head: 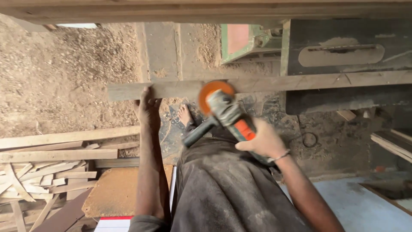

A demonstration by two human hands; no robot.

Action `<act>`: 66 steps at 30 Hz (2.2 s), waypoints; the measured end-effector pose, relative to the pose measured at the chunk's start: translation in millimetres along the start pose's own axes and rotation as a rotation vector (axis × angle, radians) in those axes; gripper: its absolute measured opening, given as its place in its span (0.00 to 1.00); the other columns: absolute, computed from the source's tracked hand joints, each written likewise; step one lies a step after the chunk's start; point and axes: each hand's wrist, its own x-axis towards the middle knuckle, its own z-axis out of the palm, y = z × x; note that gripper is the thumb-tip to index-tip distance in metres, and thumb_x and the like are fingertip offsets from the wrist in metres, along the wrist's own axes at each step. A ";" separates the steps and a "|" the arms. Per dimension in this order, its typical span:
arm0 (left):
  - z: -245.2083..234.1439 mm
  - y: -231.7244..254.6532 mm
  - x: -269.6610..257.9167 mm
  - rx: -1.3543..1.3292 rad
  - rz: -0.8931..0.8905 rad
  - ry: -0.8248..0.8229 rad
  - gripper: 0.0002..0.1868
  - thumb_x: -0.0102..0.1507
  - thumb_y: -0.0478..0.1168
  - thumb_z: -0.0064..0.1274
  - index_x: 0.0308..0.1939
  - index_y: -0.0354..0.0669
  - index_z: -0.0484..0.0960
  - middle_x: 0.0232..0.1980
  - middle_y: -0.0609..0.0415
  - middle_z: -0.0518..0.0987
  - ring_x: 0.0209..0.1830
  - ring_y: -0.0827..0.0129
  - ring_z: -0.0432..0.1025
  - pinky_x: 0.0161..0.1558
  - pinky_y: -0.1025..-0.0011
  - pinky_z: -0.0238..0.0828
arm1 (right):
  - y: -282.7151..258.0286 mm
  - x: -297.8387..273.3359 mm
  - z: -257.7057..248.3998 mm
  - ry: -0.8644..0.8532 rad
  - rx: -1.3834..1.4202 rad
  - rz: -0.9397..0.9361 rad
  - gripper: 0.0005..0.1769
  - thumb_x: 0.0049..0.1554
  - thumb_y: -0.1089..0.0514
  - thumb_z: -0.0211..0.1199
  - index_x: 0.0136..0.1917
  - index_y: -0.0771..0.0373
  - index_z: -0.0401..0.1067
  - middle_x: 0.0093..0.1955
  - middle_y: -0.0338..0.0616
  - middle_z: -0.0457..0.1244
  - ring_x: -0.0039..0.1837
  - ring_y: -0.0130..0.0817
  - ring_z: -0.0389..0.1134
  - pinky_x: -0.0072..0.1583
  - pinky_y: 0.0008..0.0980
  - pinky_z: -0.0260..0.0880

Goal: Using a handheld angle grinder with a sanding attachment to smooth a long wooden board in a workshop.

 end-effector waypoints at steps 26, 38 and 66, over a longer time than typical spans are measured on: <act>11.0 -22.3 -4.0 -0.203 0.029 0.071 0.52 0.50 0.62 0.72 0.71 0.48 0.65 0.73 0.43 0.63 0.76 0.48 0.61 0.74 0.47 0.59 | 286.4 -68.9 -152.9 0.389 0.285 0.370 0.31 0.36 0.50 0.77 0.52 0.65 0.76 0.45 0.48 0.71 0.45 0.38 0.72 0.49 0.37 0.73; 4.5 -44.1 11.2 -0.204 0.035 0.110 0.60 0.50 0.67 0.70 0.76 0.46 0.57 0.74 0.36 0.62 0.77 0.43 0.62 0.73 0.44 0.62 | 51.8 9.2 -74.8 0.021 0.155 -0.094 0.42 0.31 0.49 0.76 0.60 0.62 0.72 0.48 0.46 0.71 0.48 0.42 0.74 0.53 0.39 0.74; 132.5 -109.3 -73.8 0.015 0.094 0.069 0.57 0.59 0.70 0.58 0.80 0.49 0.48 0.82 0.35 0.51 0.83 0.42 0.53 0.79 0.47 0.53 | 256.1 -45.3 -247.0 0.165 0.018 0.282 0.38 0.31 0.50 0.79 0.56 0.64 0.75 0.46 0.48 0.72 0.48 0.41 0.73 0.54 0.37 0.72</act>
